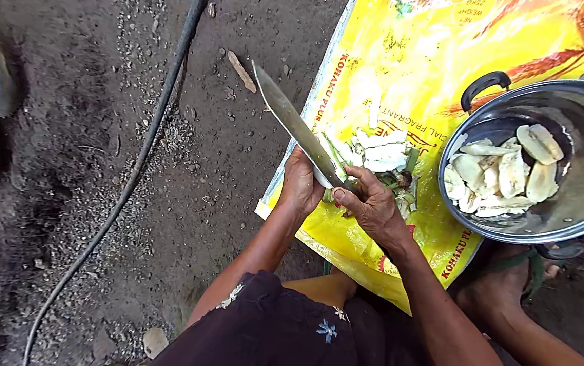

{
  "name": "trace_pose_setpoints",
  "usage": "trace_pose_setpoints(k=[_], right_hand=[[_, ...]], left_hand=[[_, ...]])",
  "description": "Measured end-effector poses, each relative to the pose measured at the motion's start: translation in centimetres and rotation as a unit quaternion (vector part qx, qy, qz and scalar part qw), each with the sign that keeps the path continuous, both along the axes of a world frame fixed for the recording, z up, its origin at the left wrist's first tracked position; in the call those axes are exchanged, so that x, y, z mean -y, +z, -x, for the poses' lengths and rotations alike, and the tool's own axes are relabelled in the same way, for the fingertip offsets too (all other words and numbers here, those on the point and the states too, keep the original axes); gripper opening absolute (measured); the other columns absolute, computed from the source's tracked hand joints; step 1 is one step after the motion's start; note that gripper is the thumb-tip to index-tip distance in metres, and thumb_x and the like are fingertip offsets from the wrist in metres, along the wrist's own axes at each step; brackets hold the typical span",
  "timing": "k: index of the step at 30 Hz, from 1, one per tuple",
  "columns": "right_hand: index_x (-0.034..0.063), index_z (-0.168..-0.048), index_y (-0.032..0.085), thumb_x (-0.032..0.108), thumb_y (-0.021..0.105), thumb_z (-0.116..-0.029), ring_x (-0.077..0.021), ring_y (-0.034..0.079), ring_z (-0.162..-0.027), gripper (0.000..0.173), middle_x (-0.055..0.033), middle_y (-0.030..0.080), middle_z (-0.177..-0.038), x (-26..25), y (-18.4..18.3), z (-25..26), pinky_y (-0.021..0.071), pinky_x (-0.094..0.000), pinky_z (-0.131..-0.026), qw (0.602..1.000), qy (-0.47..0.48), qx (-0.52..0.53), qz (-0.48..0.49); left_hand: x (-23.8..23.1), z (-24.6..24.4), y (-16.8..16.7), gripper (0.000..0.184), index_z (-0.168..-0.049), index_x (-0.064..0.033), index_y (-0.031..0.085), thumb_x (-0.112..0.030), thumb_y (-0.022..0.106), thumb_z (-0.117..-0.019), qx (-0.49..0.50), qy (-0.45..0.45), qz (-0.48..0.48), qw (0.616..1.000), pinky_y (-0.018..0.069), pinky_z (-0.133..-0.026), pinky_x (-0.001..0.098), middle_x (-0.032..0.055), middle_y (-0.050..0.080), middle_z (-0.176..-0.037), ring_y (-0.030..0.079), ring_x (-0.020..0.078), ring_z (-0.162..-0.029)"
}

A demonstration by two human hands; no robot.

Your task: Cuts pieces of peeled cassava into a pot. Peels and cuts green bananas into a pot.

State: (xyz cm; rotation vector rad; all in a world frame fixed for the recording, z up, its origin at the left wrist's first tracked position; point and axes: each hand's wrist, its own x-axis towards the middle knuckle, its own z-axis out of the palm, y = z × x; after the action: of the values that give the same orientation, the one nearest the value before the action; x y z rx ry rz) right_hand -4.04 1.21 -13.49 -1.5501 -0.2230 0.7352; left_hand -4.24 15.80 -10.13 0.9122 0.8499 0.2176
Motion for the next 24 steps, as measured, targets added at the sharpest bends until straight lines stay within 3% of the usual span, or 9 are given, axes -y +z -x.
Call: trace_pose_setpoints(k=[2,6,11,15,20,24], right_hand=[[0.0127,-0.140,0.058,0.036,0.069,-0.0956,-0.0034,0.046,-0.050,0.051,0.0029,0.055,-0.066,0.6,-0.1,-0.7,0.0428,-0.0211,-0.048,0.998,0.027,-0.051,-0.016],[0.0140,-0.155,0.044,0.029,0.064,-0.0982,-0.0042,0.042,-0.046,0.062,0.0031,0.049,-0.064,1.1,-0.1,-1.0,0.0410,-0.0202,-0.045,0.986,0.035,-0.144,-0.072],[0.0144,-0.147,0.053,0.031,0.066,-0.0972,-0.0029,0.043,-0.047,0.054,0.0039,0.052,-0.065,0.5,0.1,-0.4,0.0404,-0.0194,-0.045,0.989,0.004,-0.134,-0.065],[0.0157,-0.142,0.056,0.033,0.067,-0.0966,-0.0025,0.043,-0.047,0.050,0.0046,0.052,-0.065,0.5,-0.3,-0.4,0.0402,-0.0188,-0.045,0.990,0.011,-0.120,-0.068],[0.0144,-0.138,0.056,0.028,0.064,-0.0981,-0.0030,0.043,-0.045,0.043,0.0037,0.056,-0.066,-0.3,-0.1,0.2,0.0410,-0.0192,-0.044,0.984,-0.035,-0.150,-0.091],[0.0140,-0.136,0.055,0.026,0.060,-0.1005,-0.0034,0.041,-0.042,0.038,0.0040,0.048,-0.060,-0.9,0.0,0.6,0.0413,-0.0189,-0.042,0.970,-0.067,-0.192,-0.136]], left_hand=[[-0.1,0.1,-0.2,0.014,-0.112,-0.0116,0.051,-0.016,0.038,-0.1108,-0.004,-0.019,0.007,1.000,0.0596,-0.081,0.0318,0.0040,0.066,-0.091,0.069,0.0131,-0.085],[-0.2,0.1,-0.4,0.024,-0.124,-0.0109,0.049,-0.015,0.030,-0.1113,0.009,-0.056,0.024,0.998,0.0576,-0.089,0.0346,0.0042,0.066,-0.103,0.068,0.0140,-0.095],[-0.6,0.2,-0.3,0.027,-0.121,-0.0128,0.051,-0.015,0.025,-0.1114,0.026,-0.085,0.037,0.995,0.0577,-0.090,0.0342,0.0032,0.067,-0.102,0.069,0.0134,-0.097],[-1.3,0.7,-0.4,0.025,-0.115,-0.0136,0.054,-0.013,0.029,-0.1103,0.038,-0.107,0.042,0.993,0.0584,-0.089,0.0342,0.0028,0.069,-0.099,0.070,0.0131,-0.095],[-1.0,0.6,-0.5,0.020,-0.117,-0.0127,0.051,-0.012,0.032,-0.1101,0.053,-0.098,0.036,0.993,0.0588,-0.089,0.0334,0.0029,0.068,-0.101,0.070,0.0130,-0.095],[-0.6,0.6,-0.6,0.021,-0.121,-0.0090,0.053,-0.011,0.036,-0.1095,0.070,-0.082,0.019,0.994,0.0587,-0.090,0.0339,0.0044,0.068,-0.102,0.070,0.0137,-0.095]])
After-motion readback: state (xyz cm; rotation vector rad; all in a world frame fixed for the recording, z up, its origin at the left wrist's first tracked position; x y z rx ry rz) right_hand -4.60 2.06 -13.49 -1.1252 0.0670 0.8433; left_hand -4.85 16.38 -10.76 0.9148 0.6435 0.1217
